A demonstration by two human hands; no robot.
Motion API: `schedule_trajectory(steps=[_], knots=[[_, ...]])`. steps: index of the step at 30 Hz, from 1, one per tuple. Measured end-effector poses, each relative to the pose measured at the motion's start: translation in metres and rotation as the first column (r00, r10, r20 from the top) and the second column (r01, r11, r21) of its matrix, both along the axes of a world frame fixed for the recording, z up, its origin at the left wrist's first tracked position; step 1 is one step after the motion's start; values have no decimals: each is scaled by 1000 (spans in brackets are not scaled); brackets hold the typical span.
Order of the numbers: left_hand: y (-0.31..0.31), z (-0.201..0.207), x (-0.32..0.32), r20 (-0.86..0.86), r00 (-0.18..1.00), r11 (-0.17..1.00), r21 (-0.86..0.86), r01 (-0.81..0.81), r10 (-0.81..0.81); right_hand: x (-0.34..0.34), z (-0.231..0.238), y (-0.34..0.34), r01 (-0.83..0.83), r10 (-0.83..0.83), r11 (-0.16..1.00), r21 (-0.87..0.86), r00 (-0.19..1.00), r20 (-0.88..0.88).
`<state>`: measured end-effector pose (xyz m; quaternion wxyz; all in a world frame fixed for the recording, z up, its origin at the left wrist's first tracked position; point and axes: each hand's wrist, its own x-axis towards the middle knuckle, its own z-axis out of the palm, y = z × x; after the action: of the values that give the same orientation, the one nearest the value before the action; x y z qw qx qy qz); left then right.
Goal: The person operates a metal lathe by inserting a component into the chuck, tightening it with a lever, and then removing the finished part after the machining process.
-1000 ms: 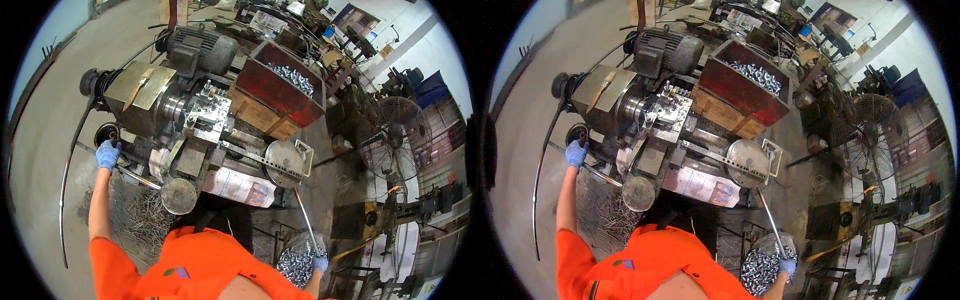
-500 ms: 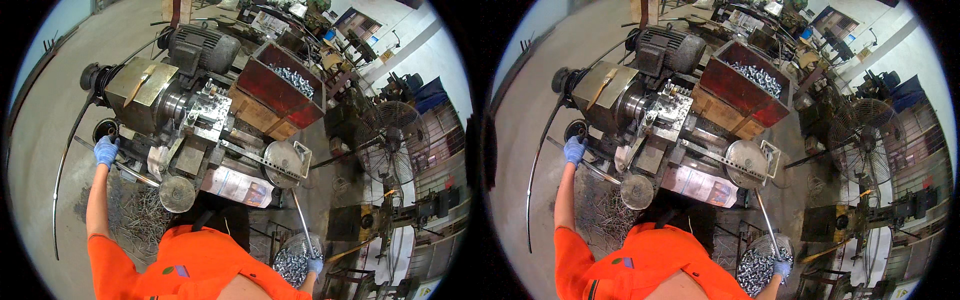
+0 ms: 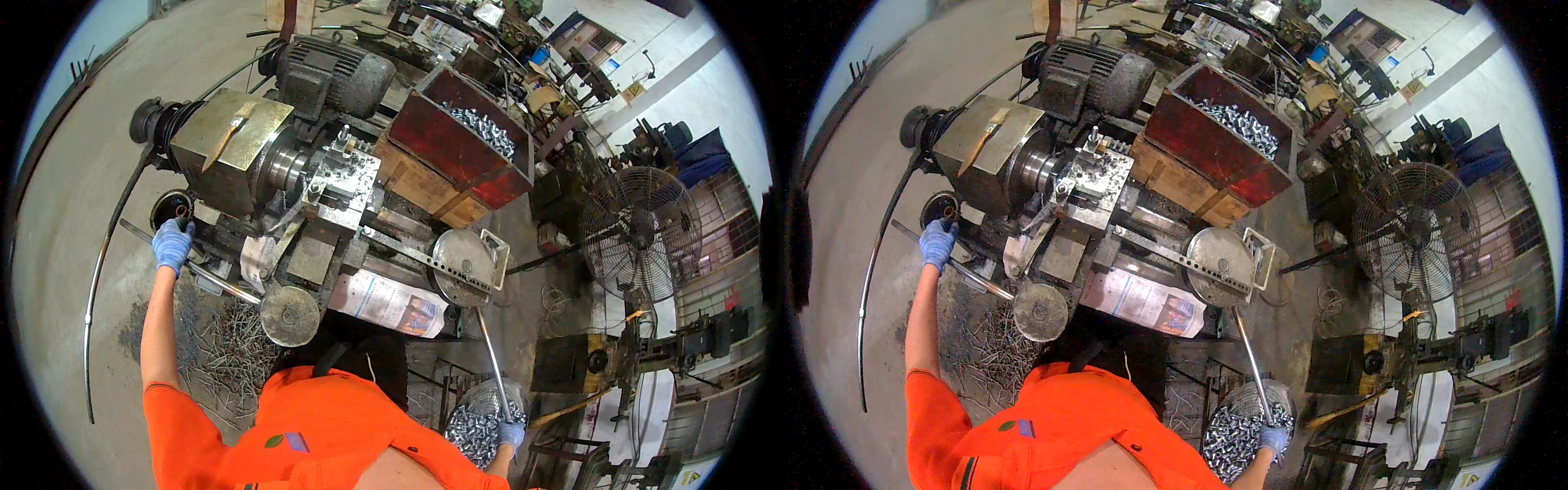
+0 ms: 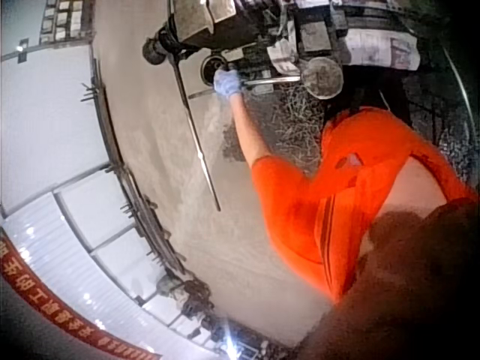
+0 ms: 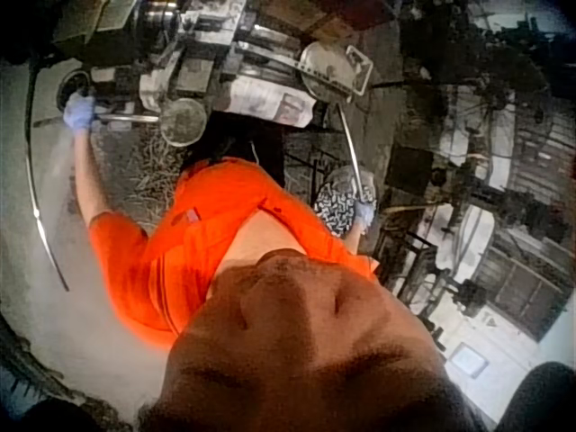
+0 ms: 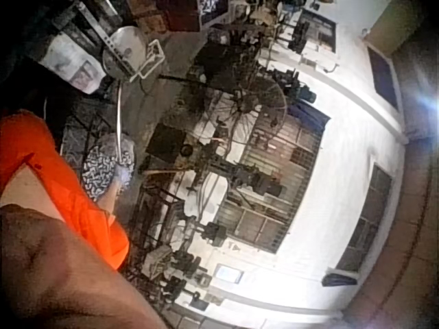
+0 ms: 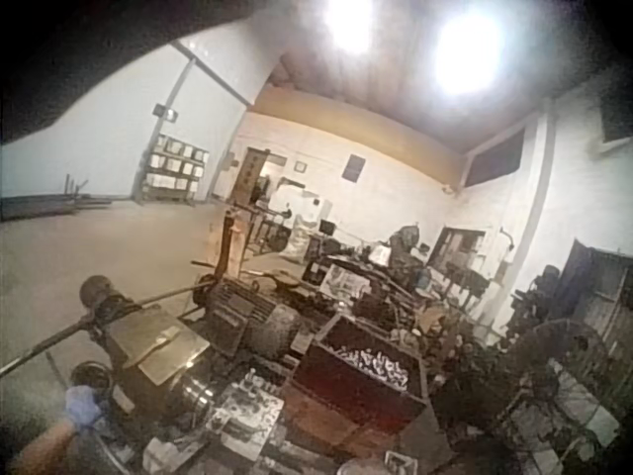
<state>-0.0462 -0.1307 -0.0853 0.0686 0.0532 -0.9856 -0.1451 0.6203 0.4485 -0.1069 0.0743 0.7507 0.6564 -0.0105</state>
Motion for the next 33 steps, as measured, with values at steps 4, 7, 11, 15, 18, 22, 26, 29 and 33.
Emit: schedule_trajectory(steps=[4,7,11,15,18,22,26,29,33], knots=[[2,5,3,-8,1000,1000,9,-2,2,-3,0,-2,3,-3,1000,1,1000,2],[5,8,4,-21,1000,1000,9,-2,2,-2,-1,-5,1,-1,1000,25,1000,1],[5,9,4,4,1000,1000,8,-12,12,5,-9,-1,15,-17,999,45,999,36],[3,7,3,10,1000,1000,20,2,-2,11,-16,4,9,-9,1000,2,997,72],[2,5,2,7,1000,1000,7,-2,2,8,-14,0,11,-12,1000,11,997,75],[1,2,0,11,1000,1000,6,-1,1,0,-7,-8,-17,14,998,60,999,45],[1,3,-1,15,1000,1000,14,5,-5,3,-11,-9,16,-19,999,37,997,71],[1,4,1,10,1000,1000,29,-1,1,10,-20,-9,20,-22,988,154,1000,13],[2,6,2,0,1000,1000,18,-5,5,12,-21,-6,19,-21,999,41,999,46]])
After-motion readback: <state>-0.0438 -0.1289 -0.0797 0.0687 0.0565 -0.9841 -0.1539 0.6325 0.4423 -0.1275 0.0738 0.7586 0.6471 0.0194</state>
